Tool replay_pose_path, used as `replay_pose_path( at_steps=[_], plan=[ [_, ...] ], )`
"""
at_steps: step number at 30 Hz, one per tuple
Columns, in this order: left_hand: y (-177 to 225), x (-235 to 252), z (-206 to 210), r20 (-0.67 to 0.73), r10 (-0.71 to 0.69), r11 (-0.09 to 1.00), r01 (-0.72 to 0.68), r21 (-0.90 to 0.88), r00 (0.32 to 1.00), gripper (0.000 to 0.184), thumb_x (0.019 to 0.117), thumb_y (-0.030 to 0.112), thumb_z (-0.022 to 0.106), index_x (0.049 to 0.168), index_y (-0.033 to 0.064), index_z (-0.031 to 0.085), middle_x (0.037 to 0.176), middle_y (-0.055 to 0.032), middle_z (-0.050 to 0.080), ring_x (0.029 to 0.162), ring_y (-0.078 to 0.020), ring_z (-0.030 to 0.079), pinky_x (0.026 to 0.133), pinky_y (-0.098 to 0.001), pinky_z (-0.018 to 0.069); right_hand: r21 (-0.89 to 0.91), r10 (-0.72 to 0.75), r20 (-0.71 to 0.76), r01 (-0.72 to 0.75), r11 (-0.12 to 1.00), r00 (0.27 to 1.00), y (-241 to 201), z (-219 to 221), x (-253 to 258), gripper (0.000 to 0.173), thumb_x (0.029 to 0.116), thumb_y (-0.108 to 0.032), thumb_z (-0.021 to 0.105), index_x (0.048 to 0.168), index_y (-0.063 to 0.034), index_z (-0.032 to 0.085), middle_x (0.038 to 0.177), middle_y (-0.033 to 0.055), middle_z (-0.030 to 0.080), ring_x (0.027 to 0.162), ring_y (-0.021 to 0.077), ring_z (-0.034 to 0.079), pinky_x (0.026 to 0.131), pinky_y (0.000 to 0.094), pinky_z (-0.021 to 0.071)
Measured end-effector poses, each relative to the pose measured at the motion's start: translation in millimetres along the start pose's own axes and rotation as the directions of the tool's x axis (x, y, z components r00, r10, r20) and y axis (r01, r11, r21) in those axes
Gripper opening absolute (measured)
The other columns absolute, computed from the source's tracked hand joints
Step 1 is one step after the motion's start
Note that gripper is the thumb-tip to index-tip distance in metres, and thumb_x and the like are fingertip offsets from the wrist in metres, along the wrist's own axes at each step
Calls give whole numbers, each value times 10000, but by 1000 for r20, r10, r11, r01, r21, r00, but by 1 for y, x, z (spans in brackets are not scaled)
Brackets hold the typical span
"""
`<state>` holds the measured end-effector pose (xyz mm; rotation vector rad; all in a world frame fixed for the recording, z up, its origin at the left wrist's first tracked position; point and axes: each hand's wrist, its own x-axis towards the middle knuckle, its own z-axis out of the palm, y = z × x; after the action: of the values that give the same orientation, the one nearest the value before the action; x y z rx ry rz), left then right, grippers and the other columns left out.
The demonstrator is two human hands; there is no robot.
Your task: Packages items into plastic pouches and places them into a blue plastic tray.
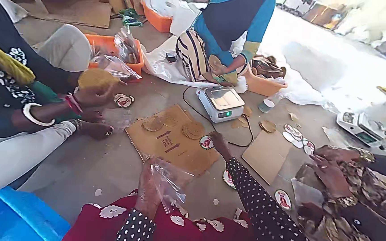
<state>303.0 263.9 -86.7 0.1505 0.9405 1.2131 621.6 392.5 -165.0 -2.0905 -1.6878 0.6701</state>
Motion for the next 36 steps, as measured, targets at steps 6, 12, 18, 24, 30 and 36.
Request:
replay_pose_path(
  at_steps=[6, 12, 18, 24, 30, 36],
  plan=[
    [-4, 8, -2, 4, 38, 998, -38, -47, 999, 333, 1088, 284, 331, 1108, 48, 565, 917, -106, 703, 829, -240, 731, 660, -384, 626, -242, -92, 134, 122, 963, 987, -62, 30, 58, 252, 1019, -60, 535, 1210, 24, 676, 1229, 282, 646, 1200, 448, 604, 1034, 600, 461],
    [-4, 7, 1, 14, -28, 1000, 29, -10, 999, 356, 1089, 294, 337, 1127, 39, 582, 977, -118, 695, 861, -239, 724, 661, -390, 622, -320, -223, 235, 292, 901, 946, -75, 50, 91, 660, 839, 53, 714, 1457, -129, 570, 1535, 206, 489, 1480, 495, 313, 1097, 743, 306],
    [-4, 7, 3, 11, -40, 999, 40, -13, 999, 342, 1099, 271, 334, 1149, 36, 577, 964, -110, 693, 840, -227, 731, 614, -370, 624, -489, -144, 397, 342, 803, 906, -75, 54, 102, 653, 826, -51, 778, 1429, -229, 603, 1371, 245, 592, 1314, 531, 480, 995, 765, 373],
    [-3, 7, 3, -11, -22, 1000, 22, 9, 1000, 312, 1094, 273, 352, 1122, 57, 575, 937, -85, 681, 843, -210, 725, 604, -360, 616, -610, -54, 383, 296, 735, 922, -67, 48, 77, 778, 637, -95, 926, 1338, -57, 592, 1322, 342, 550, 1271, 565, 482, 978, 735, 408],
    [-3, 8, 0, 28, 45, 999, -44, -32, 999, 318, 1098, 299, 335, 1081, 91, 575, 854, -35, 669, 778, -155, 697, 662, -359, 615, -394, -3, 386, 168, 904, 922, -46, 28, 14, 707, 705, -156, 911, 1271, 37, 534, 1158, 289, 642, 1112, 463, 630, 905, 640, 499],
    [3, 4, 3, -51, -2, 1000, 2, -10, 999, 381, 1085, 388, 349, 1209, 77, 531, 1029, -121, 642, 910, -266, 662, 760, -517, 569, 26, -109, 98, 107, 994, 989, -34, 9, -68, 327, 894, -188, 757, 1169, -19, 708, 1150, 201, 701, 1121, 344, 659, 1001, 571, 494]
  ],
)
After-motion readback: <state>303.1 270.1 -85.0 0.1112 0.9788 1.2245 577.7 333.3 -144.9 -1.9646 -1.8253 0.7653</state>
